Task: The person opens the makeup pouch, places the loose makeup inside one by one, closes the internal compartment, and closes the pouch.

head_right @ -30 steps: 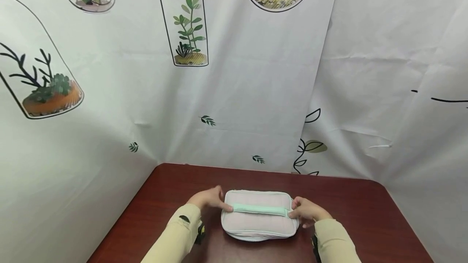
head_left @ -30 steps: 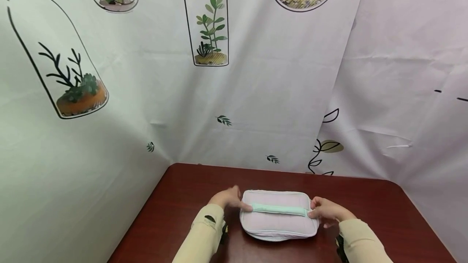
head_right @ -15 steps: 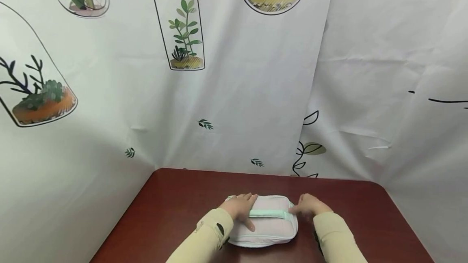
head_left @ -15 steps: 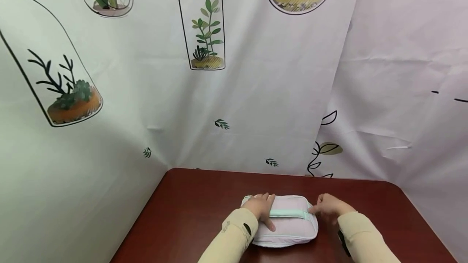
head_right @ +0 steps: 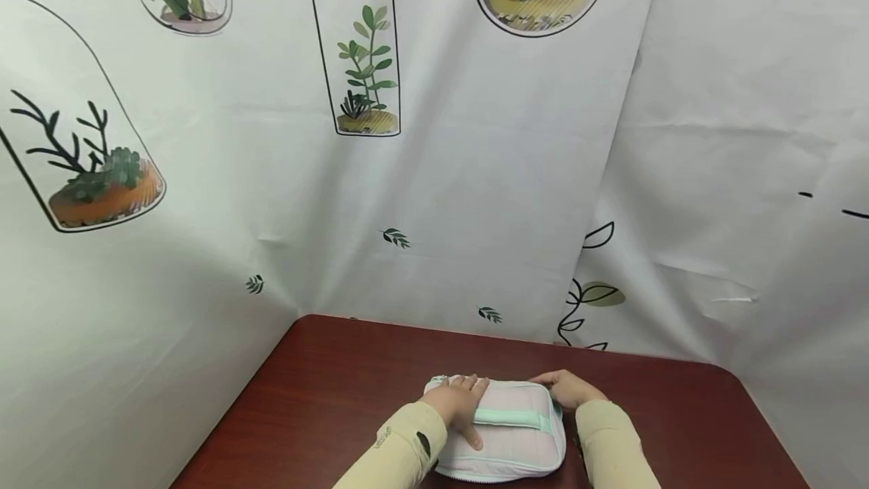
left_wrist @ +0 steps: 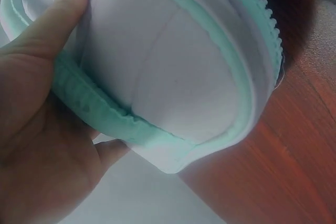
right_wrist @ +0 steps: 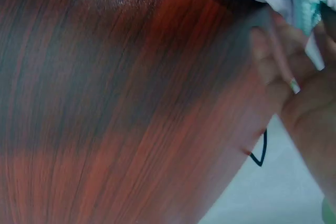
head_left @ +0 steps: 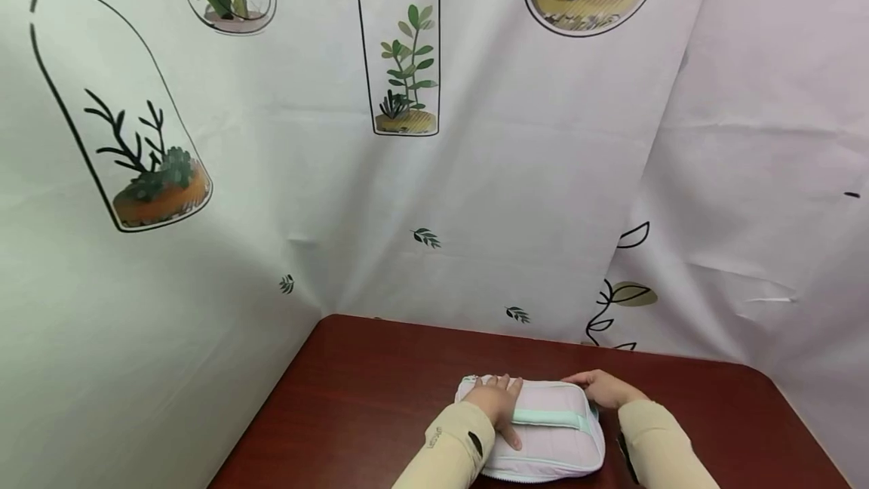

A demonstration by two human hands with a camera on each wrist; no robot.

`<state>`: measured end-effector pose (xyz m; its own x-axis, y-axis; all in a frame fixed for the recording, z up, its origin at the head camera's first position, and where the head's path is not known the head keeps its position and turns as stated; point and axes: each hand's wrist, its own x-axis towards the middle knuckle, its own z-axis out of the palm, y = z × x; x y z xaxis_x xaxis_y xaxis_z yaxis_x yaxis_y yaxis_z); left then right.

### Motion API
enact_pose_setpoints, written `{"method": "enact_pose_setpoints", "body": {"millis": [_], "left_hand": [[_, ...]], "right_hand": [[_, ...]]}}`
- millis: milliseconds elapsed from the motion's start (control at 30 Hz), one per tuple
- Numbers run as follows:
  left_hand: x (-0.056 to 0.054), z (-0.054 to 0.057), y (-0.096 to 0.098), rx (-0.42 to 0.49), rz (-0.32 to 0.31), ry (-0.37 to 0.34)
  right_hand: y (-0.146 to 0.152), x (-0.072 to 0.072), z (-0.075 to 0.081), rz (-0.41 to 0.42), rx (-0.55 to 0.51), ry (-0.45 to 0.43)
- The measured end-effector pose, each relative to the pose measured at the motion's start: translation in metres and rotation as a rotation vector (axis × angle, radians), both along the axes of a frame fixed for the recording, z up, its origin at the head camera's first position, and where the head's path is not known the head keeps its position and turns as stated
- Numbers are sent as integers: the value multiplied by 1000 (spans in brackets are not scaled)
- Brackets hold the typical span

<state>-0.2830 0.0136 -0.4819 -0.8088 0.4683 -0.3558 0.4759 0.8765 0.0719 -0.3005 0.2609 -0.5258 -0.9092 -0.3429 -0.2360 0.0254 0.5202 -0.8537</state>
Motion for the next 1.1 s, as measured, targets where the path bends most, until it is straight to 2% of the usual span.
{"method": "enact_pose_setpoints", "body": {"millis": [167, 333, 467, 567, 700, 767, 900, 1100], "left_hand": [[6, 3, 1, -1, -4, 31], [12, 8, 4, -15, -1, 46], [11, 2, 7, -26, 1, 15], [6, -6, 10, -36, 4, 10], [2, -13, 12, -35, 2, 46], [3, -11, 11, -31, 3, 46], [1, -9, 11, -33, 10, 35], [6, 7, 6, -63, 19, 48]], "right_hand": [[9, 0, -9, 90, -102, -28], [15, -1, -14, 68, -73, 30], [17, -2, -16, 80, -115, 34], [17, -2, -14, 102, -148, -16], [18, -3, -9, 86, -75, -22], [18, -4, -7, 70, -31, 10], [15, -5, -7, 26, 30, 131], [7, -9, -8, 8, 93, 291]]}}
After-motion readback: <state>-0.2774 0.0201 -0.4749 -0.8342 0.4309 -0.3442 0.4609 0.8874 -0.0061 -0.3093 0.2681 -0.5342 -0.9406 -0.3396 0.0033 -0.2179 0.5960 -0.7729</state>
